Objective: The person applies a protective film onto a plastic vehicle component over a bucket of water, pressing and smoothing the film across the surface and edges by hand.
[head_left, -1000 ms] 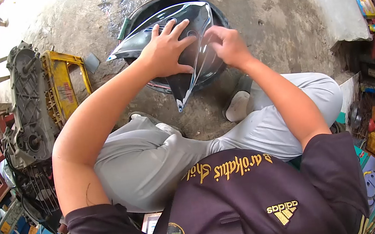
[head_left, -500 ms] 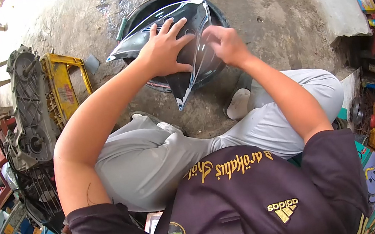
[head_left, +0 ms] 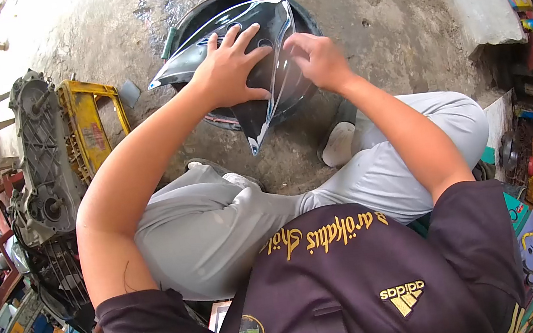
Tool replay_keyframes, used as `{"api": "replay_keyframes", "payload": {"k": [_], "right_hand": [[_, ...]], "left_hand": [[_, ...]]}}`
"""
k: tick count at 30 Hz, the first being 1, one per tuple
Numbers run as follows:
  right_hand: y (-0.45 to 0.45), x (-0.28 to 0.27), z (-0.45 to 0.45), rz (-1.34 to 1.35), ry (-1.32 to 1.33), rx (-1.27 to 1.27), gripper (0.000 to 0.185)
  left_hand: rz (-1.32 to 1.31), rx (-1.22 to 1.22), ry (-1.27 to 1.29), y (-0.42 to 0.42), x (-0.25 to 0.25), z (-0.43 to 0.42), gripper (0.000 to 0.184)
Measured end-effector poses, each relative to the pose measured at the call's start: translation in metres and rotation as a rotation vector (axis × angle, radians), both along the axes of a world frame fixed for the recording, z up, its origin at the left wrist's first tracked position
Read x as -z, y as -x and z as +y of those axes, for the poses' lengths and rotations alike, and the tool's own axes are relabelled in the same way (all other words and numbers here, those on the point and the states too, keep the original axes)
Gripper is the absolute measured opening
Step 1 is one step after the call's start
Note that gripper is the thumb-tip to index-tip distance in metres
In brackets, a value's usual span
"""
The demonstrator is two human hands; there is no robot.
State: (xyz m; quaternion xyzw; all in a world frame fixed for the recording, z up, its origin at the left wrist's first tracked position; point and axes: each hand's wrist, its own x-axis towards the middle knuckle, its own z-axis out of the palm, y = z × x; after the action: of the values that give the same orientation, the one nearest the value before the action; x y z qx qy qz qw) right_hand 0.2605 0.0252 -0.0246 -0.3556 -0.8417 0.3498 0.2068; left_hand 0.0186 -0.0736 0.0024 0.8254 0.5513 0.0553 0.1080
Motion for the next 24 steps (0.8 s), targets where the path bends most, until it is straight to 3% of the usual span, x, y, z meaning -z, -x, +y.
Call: {"api": "replay_keyframes", "payload": {"k": [5, 19, 22, 24], "right_hand": [[0.001, -0.005, 0.016, 0.025, 0.114, 0.042, 0.026], [-0.001, 0.005, 0.011, 0.021, -0.021, 0.016, 0.019], [-0.004, 0.006, 0.024, 0.067, 0.157, 0.081, 0.018], [-0.004, -0.002, 0.007, 0.042, 0.129, 0.084, 0.017]], "left_hand": [[-0.011, 0.011, -0.016, 0.000, 0.002, -0.002, 0.088], [-0.007, -0.005, 0.000, 0.001, -0.001, 0.000, 0.088], [-0.026, -0.012, 0.019, -0.001, 0.001, 0.001, 0.089], [-0.030, -0.003, 0.017, 0.002, 0.001, 0.003, 0.090]]}}
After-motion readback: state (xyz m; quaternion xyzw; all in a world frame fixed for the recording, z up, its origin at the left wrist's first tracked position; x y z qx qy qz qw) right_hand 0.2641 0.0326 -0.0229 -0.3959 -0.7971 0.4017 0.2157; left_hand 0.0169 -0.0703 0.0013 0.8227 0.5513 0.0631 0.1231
